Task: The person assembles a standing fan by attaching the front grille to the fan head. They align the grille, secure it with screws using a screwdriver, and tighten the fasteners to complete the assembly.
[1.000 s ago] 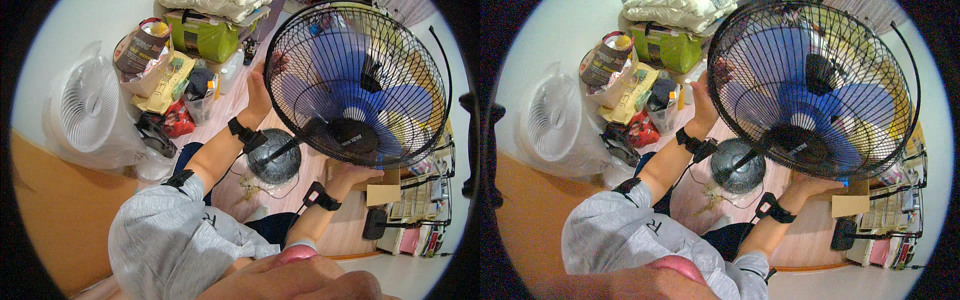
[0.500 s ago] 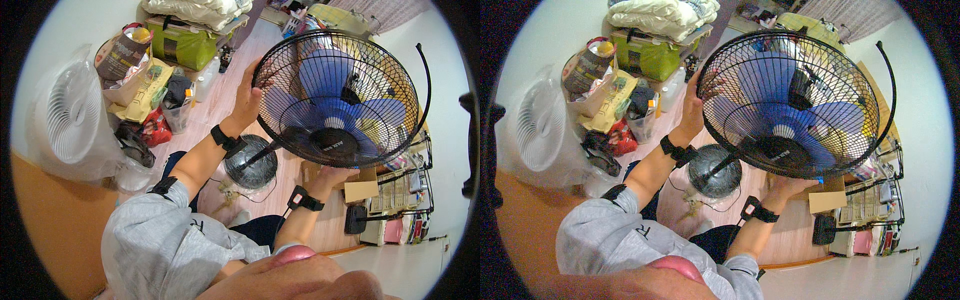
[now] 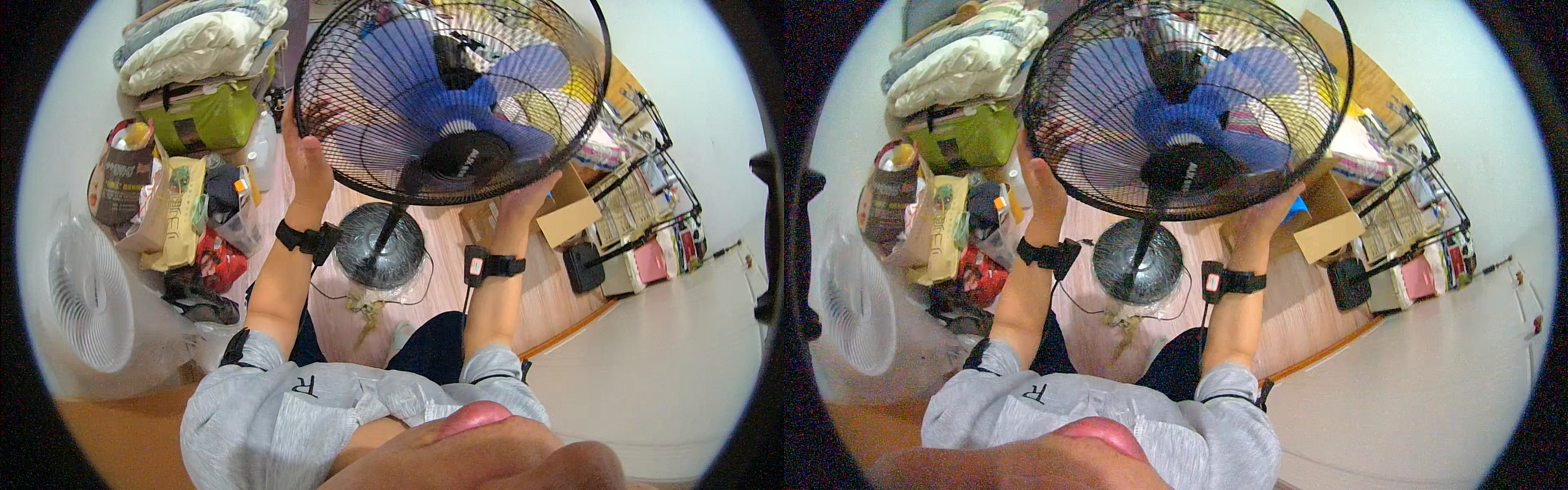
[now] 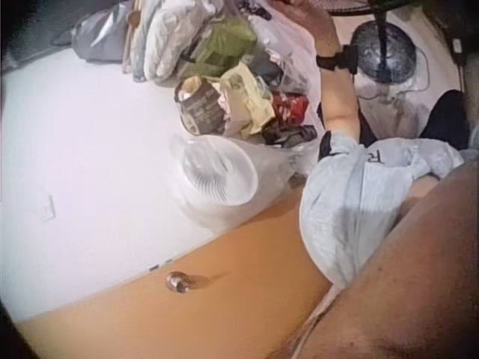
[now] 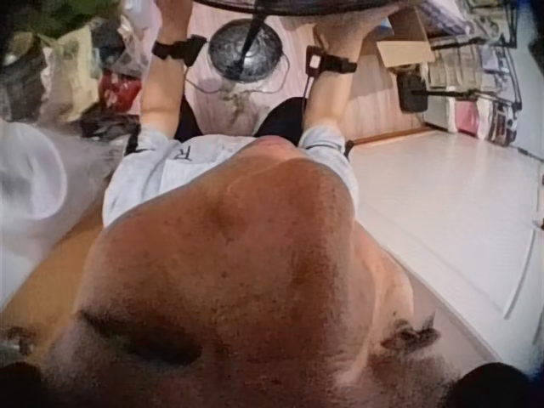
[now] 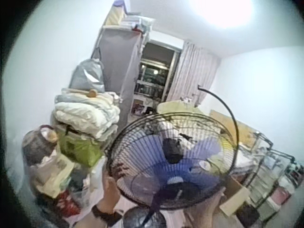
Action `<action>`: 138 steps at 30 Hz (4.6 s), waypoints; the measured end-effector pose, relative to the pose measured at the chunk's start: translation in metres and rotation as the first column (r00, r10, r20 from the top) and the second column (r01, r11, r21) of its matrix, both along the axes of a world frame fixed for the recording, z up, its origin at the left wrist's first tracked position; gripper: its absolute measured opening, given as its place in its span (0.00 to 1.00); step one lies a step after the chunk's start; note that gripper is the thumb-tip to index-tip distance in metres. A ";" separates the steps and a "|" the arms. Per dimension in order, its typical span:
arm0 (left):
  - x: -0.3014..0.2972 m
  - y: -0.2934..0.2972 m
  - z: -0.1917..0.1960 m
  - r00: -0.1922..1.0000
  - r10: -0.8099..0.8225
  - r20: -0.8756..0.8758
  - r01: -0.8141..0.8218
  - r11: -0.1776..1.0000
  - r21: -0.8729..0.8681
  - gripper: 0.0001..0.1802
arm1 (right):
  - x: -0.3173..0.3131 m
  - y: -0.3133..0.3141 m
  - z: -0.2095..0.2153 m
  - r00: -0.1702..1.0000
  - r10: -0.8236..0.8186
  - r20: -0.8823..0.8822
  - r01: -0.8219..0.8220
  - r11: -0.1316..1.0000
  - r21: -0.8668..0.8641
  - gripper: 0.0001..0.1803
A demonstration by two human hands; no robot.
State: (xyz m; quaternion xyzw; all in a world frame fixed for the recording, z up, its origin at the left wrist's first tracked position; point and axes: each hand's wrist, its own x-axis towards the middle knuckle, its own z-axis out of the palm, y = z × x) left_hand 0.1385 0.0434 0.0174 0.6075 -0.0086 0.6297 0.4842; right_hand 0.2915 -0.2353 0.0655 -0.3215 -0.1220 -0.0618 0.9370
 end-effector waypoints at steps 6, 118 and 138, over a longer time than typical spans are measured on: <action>0.000 0.004 -0.001 0.993 0.113 -0.037 -0.113 0.994 -0.009 0.55 | 0.041 -0.034 0.023 0.949 0.026 0.315 0.033 0.983 -0.181 0.33; -0.115 0.010 -0.379 0.703 -0.285 -0.652 -0.248 0.760 -0.600 0.51 | -0.146 -0.036 -0.406 0.516 -0.650 -0.558 0.034 0.666 -0.745 0.36; -0.118 0.046 -0.310 0.738 0.390 -0.551 -0.557 0.813 -0.170 0.33 | -0.107 -0.072 -0.349 0.524 -0.665 -0.533 0.092 0.666 -0.740 0.22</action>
